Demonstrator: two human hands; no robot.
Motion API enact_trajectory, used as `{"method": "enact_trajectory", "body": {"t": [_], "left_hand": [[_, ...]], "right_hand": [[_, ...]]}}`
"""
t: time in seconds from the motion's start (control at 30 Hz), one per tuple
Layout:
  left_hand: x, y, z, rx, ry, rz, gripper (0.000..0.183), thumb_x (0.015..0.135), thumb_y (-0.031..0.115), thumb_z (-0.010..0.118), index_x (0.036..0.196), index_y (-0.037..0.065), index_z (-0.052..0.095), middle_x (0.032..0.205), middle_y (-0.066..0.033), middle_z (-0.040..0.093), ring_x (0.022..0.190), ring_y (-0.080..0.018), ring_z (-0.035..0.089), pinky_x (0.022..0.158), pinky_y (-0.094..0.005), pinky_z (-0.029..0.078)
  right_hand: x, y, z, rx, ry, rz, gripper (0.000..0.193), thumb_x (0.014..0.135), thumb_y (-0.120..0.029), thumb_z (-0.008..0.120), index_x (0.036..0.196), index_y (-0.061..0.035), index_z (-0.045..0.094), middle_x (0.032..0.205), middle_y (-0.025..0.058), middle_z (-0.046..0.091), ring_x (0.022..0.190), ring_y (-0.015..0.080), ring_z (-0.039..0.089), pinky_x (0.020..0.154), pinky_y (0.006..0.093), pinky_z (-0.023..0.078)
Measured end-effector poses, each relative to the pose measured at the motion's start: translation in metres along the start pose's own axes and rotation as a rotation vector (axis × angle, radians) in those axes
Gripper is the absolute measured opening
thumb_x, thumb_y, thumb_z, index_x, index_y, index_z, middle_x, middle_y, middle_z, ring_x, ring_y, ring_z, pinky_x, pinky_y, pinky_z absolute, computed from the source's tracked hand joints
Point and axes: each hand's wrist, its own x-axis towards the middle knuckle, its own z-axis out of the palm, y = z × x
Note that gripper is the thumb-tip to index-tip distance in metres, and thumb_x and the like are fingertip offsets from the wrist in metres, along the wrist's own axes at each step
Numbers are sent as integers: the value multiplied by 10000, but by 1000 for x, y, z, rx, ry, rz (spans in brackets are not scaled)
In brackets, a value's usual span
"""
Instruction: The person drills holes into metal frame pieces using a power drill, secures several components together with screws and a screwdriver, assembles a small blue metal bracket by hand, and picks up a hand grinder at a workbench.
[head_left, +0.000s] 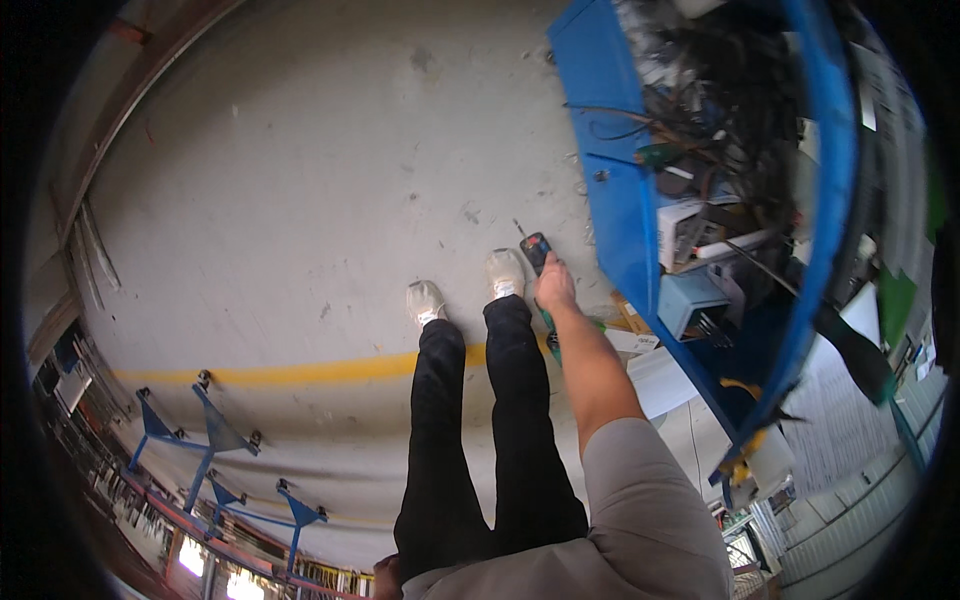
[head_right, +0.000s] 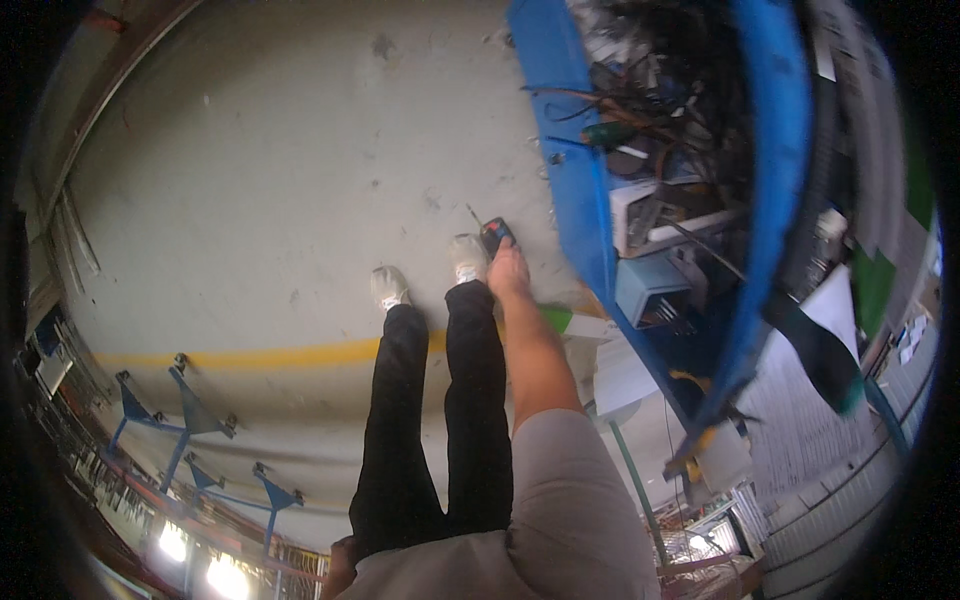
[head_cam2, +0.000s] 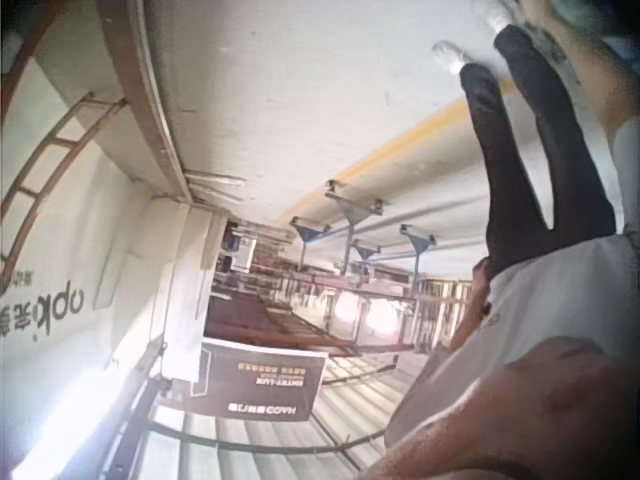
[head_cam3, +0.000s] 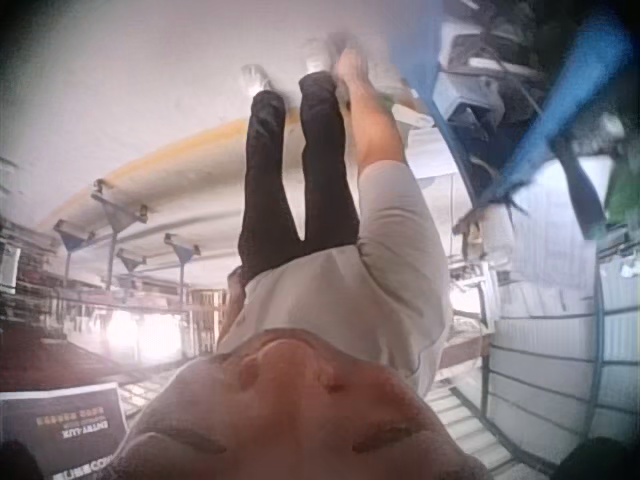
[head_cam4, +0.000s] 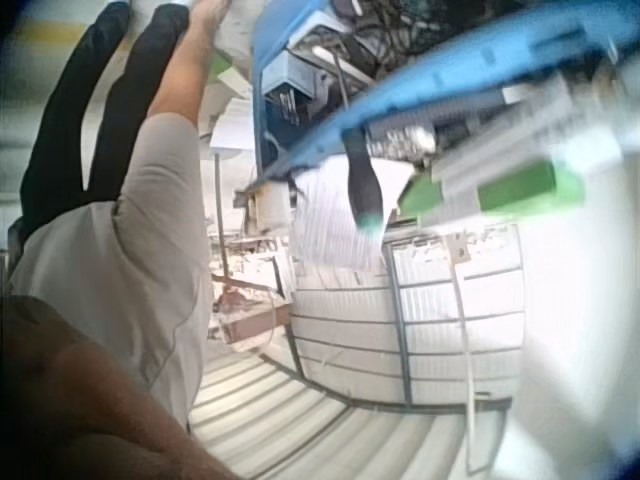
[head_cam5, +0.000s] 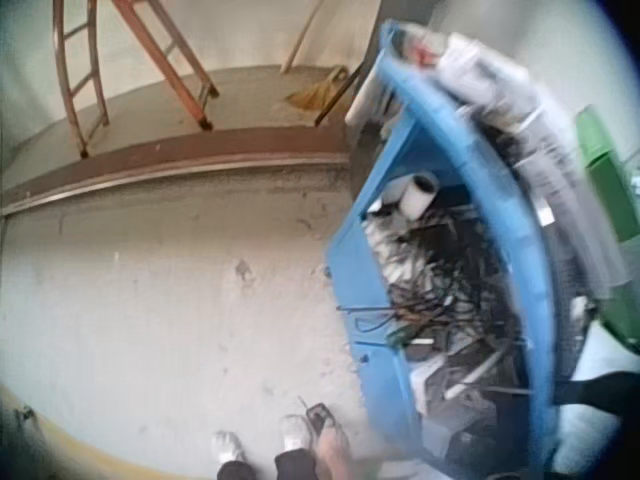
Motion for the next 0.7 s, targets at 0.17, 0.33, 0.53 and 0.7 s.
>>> {"method": "enact_trajectory", "body": {"t": [0.17,0.33,0.53,0.7], "left_hand": [[18,16,28,265,-13,91,337,899,205,595,1095,-43,710,872,-122,737,784,-186,684,725,-347,552],[14,14,6,245,29,133,369,885,172,552,1114,-73,707,896,-106,745,820,-170,677,740,-329,540],[-3,81,6,496,67,357,366,856,150,536,1057,-89,728,872,-149,741,770,-215,688,736,-354,558],[-54,169,24,354,-41,618,325,829,123,561,1007,-85,736,785,-139,706,664,-205,647,625,-336,538]], "right_hand": [[54,0,28,-95,-50,15,522,858,-139,686,1311,-26,452,1232,250,598,1165,423,602,987,490,508],[33,-19,16,-94,19,101,421,912,-122,612,1288,-3,466,1231,262,594,1162,410,608,987,479,510],[-147,-86,-74,160,-171,-65,260,884,-201,658,1055,-6,650,1065,257,678,1032,435,642,894,523,514],[-389,-109,-281,645,224,-509,242,915,-217,707,1088,-57,649,995,145,675,886,351,671,784,428,546]]}}
